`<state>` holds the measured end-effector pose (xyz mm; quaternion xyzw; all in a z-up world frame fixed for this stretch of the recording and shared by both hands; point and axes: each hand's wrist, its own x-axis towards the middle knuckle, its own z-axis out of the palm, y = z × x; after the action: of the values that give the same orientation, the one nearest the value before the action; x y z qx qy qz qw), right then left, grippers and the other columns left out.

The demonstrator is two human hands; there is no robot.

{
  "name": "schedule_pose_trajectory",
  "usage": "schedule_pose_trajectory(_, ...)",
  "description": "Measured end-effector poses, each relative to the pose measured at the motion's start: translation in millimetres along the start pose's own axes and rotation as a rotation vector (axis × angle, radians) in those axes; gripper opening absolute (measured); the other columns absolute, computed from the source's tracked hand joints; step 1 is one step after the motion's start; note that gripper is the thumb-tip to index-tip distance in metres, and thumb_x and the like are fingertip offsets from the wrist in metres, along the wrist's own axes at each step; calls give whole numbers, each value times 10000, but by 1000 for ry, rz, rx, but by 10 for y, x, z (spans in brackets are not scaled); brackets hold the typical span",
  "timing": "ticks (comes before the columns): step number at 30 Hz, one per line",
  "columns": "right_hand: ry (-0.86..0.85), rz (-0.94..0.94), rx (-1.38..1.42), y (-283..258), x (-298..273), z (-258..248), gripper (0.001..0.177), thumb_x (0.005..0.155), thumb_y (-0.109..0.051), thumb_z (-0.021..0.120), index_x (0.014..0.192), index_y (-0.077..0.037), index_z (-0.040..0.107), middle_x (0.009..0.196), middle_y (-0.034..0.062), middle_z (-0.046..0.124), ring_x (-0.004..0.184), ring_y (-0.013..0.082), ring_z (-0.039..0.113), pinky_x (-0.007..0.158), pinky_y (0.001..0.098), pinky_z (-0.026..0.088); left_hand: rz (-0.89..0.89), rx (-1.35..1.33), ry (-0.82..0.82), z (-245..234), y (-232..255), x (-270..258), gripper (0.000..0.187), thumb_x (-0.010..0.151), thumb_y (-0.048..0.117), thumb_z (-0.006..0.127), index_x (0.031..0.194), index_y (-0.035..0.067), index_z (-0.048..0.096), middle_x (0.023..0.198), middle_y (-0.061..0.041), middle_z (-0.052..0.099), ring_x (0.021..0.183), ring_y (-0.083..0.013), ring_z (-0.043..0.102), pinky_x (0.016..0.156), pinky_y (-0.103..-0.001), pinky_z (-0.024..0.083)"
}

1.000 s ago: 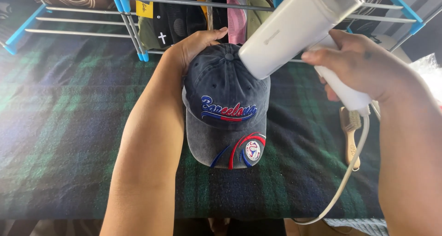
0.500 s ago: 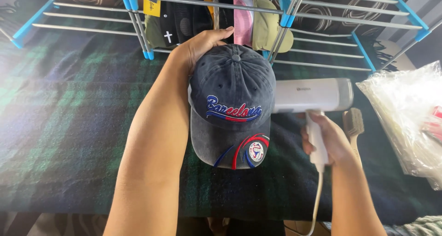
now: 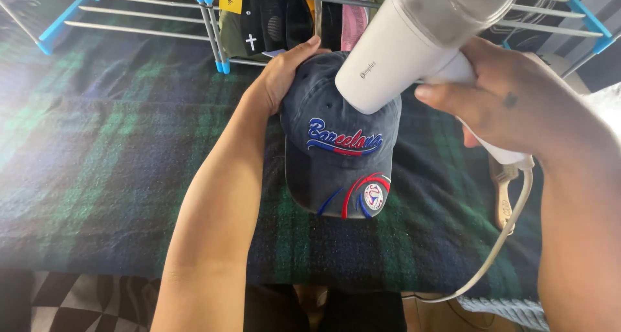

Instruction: Using a hair dryer and a brush to steam, clean, and shape baseball caps on a wooden head form.

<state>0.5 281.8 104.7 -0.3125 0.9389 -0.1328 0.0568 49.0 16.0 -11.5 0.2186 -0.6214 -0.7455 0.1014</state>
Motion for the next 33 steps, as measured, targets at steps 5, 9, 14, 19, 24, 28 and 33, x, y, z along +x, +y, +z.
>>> schedule_pose_trajectory(5, -28, 10, -15, 137, -196, 218, 464, 890, -500, 588, 1266, -228, 600, 622, 135, 738, 550, 285, 751, 819, 366, 505, -111, -35, 18, -24, 13, -80, 618, 789, 578, 554, 1146, 110, 742, 1010, -134, 767, 876, -287, 742, 846, -403, 616)
schedule_pose_trajectory(9, 32, 90, 115, 634, -612, 807, 547, 846, -504, 601, 1320, -235, 651, 1081, 64, 766, 945, 260, 716, 816, 419, 536, -84, 3, 25, -3, 8, -79, 692, 739, 580, 556, 1239, 135, 731, 1093, -127, 764, 967, -280, 742, 891, -388, 610)
schedule_pose_trajectory(14, 80, 206, 626, 867, -940, 1207, 474, 750, -94, 801, 1218, -112, 727, 1131, 28, 790, 1113, 132, 700, 947, 356, 533, -55, 25, 28, -25, -43, -51, 719, 732, 585, 541, 1280, 155, 719, 1148, -113, 768, 1030, -269, 743, 954, -378, 592)
schedule_pose_trajectory(19, 384, -488, -4, 898, -770, 867, 604, 863, -373, 655, 1385, -76, 600, 1480, 189, 591, 1427, 391, 478, 1182, 513, 339, 259, 81, 416, -204, -410, 57, 530, 859, 664, 464, 834, 146, 577, 828, 11, 524, 829, -132, 467, 784, -320, 405)
schedule_pose_trajectory(24, 209, -250, 77, 312, -497, 537, 550, 908, -507, 546, 1328, -153, 574, 964, 81, 605, 880, 257, 634, 870, 422, 450, 230, -380, 585, 1, -1101, -984, 795, 825, 519, 572, 1525, 160, 461, 1502, -74, 553, 1382, -230, 555, 1093, -396, 443)
schedule_pose_trajectory(28, 197, -730, -52, 373, -505, 696, 352, 976, -442, 519, 1071, -158, 704, 909, -16, 744, 932, 222, 707, 887, 399, 522, 107, -1168, 153, 300, -1862, -1423, 329, 1013, 422, 524, 1184, 148, 590, 1181, -208, 695, 1103, -392, 677, 958, -561, 546)
schedule_pose_trajectory(33, -214, -239, -527, -388, -618, 606, 444, 913, -696, 526, 1058, -276, 512, 789, -9, 718, 758, 270, 731, 720, 393, 542, 213, -1283, -199, 611, -1902, -1389, 699, 1035, 635, 363, 1471, 100, 477, 1296, -190, 642, 1133, -369, 660, 959, -488, 573)
